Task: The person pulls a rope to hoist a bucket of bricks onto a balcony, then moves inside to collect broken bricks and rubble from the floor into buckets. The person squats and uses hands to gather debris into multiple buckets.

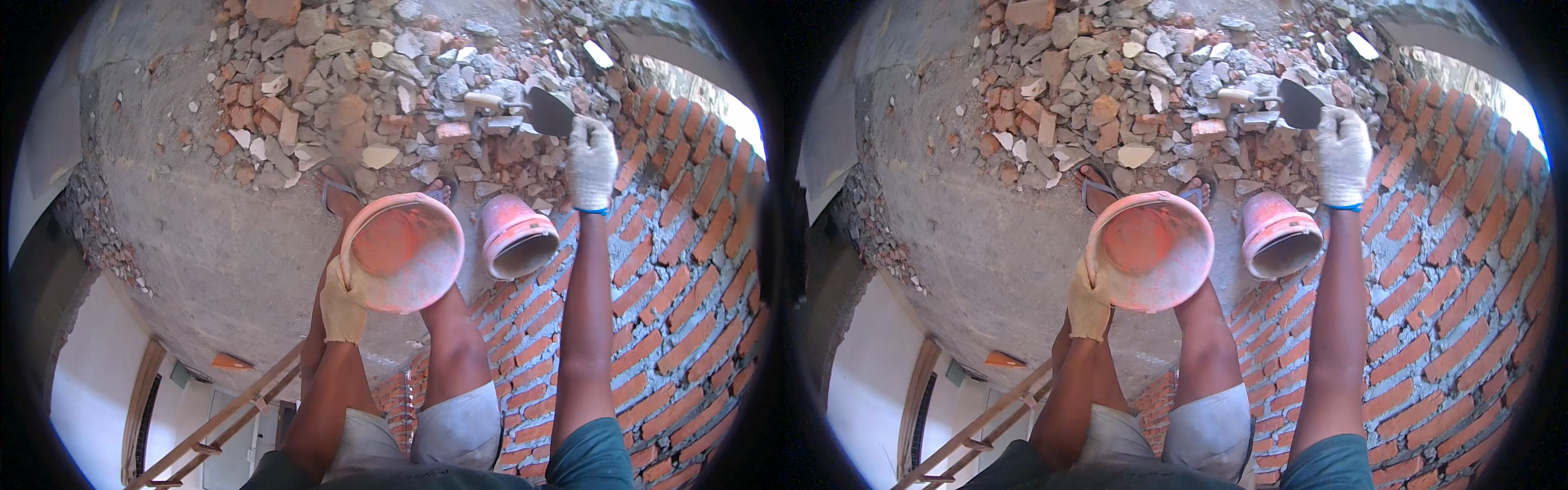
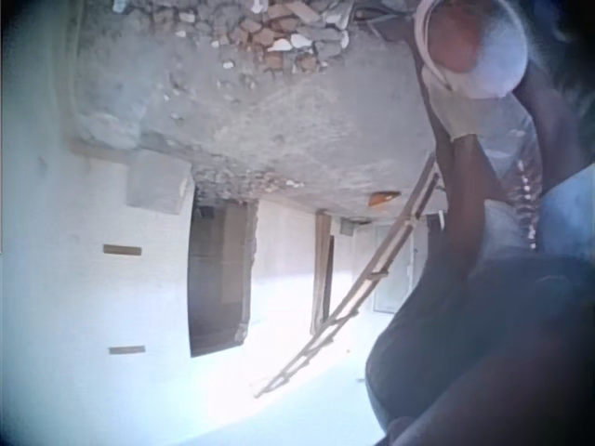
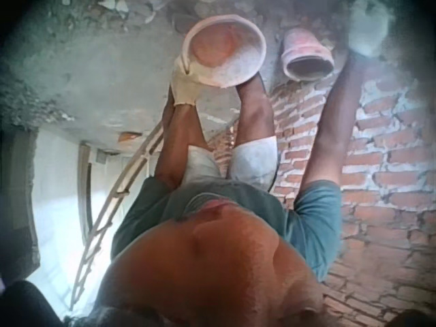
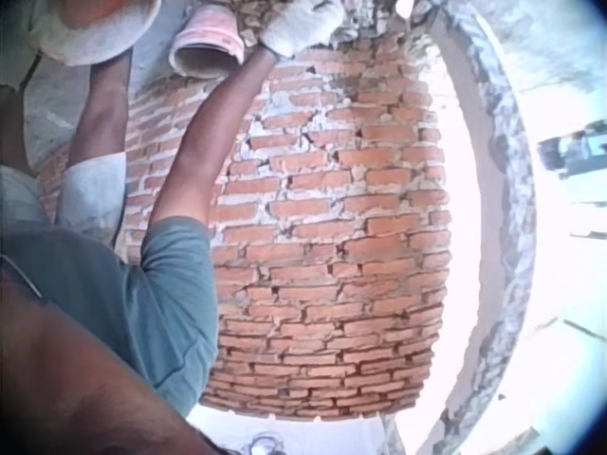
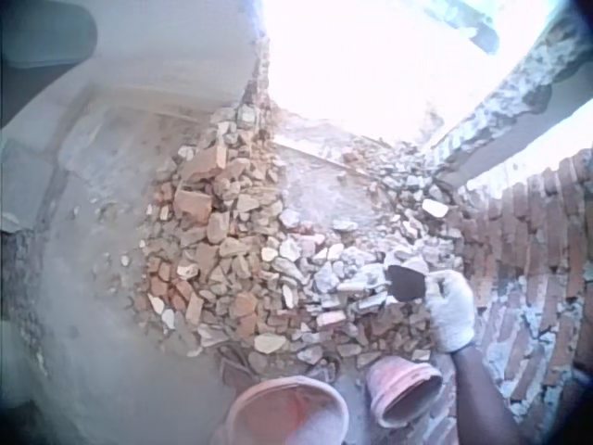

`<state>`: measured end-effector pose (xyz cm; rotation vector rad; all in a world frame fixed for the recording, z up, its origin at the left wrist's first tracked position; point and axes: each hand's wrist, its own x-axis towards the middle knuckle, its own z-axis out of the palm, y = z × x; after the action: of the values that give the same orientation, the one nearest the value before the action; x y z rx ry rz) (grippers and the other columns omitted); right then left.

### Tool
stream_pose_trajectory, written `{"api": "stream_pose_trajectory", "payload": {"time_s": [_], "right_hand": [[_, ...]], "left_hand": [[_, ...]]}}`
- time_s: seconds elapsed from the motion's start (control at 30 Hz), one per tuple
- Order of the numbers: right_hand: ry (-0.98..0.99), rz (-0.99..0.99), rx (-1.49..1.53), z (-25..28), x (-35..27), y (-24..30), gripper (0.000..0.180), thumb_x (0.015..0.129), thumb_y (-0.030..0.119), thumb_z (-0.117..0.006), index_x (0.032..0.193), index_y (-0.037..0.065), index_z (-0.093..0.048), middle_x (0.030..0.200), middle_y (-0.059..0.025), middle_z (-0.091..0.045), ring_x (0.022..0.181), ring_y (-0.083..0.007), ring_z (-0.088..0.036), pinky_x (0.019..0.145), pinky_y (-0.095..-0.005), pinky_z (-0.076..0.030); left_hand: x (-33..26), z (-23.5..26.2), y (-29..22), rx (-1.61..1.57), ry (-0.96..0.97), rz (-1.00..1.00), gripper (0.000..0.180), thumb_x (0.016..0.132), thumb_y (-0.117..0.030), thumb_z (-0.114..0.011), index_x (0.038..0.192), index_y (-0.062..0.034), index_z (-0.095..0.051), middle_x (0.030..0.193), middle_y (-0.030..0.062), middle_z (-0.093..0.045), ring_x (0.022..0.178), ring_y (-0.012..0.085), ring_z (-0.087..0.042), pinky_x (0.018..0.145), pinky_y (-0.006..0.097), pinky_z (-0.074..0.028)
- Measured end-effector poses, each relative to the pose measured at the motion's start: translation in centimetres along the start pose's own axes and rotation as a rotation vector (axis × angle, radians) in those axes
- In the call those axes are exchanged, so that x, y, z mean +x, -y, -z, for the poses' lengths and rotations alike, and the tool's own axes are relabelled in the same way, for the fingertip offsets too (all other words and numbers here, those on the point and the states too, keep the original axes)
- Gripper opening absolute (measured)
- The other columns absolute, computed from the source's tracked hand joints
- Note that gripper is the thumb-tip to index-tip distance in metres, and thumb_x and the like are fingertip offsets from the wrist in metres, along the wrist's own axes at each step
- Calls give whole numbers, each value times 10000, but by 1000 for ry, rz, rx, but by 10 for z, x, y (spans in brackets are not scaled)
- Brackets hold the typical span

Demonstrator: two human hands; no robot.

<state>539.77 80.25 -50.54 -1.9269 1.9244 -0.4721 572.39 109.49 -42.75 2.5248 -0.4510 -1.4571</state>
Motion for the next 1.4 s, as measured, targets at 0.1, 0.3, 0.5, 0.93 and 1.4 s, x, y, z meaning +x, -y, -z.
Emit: {"api": "stream_pose_trajectory", "payload": {"time_s": [0.1, 0.3, 0.5, 0.93, 1.4], "right_hand": [[-126, -34, 60, -21, -17, 3, 192, 975, 213, -715, 1036, 31, -711, 1076, -137, -717, 1020, -278, -689, 922, -372, -527], [-137, -164, 36, -20, -17, 22, 200, 982, 193, -712, 1097, 30, -722, 1024, -137, -719, 966, -238, -689, 896, -356, -525], [-130, -5, 588, 147, -36, 96, 360, 975, 146, -698, 1312, 34, -643, 1199, -121, -703, 1087, -265, -693, 1032, -440, -539], [894, -1063, 1688, 44, -192, 229, 235, 1013, 266, -624, 987, 34, -600, 650, -4, -507, 559, -195, -570, 736, -495, -601], [789, -657, -38, 28, -380, 168, 314, 912, 220, -739, 1072, -36, -654, 822, -175, -690, 741, -297, -681, 708, -433, -539]], "left_hand": [[3, -19, 38, -8, -55, -113, 441, 988, -301, -597, 1344, -42, -569, 1147, 243, -711, 1105, 429, -683, 915, 472, -521], [-10, -40, 31, -12, -63, -146, 433, 966, -275, -617, 1337, -57, -571, 1127, 230, -708, 1099, 426, -681, 913, 464, -523], [-12, -36, 86, -298, -160, 68, 337, 956, -226, -603, 1200, 6, -589, 977, 166, -700, 874, 301, -704, 744, 400, -553], [-13, 89, 154, -472, -555, -139, 236, 970, -220, -621, 1052, -5, -570, 888, 56, -597, 720, 128, -556, 595, 322, -476], [146, 190, 350, 354, -551, 164, 378, 847, -276, -572, 1128, -62, -706, 1120, 214, -704, 1033, 409, -686, 892, 499, -538]]}}
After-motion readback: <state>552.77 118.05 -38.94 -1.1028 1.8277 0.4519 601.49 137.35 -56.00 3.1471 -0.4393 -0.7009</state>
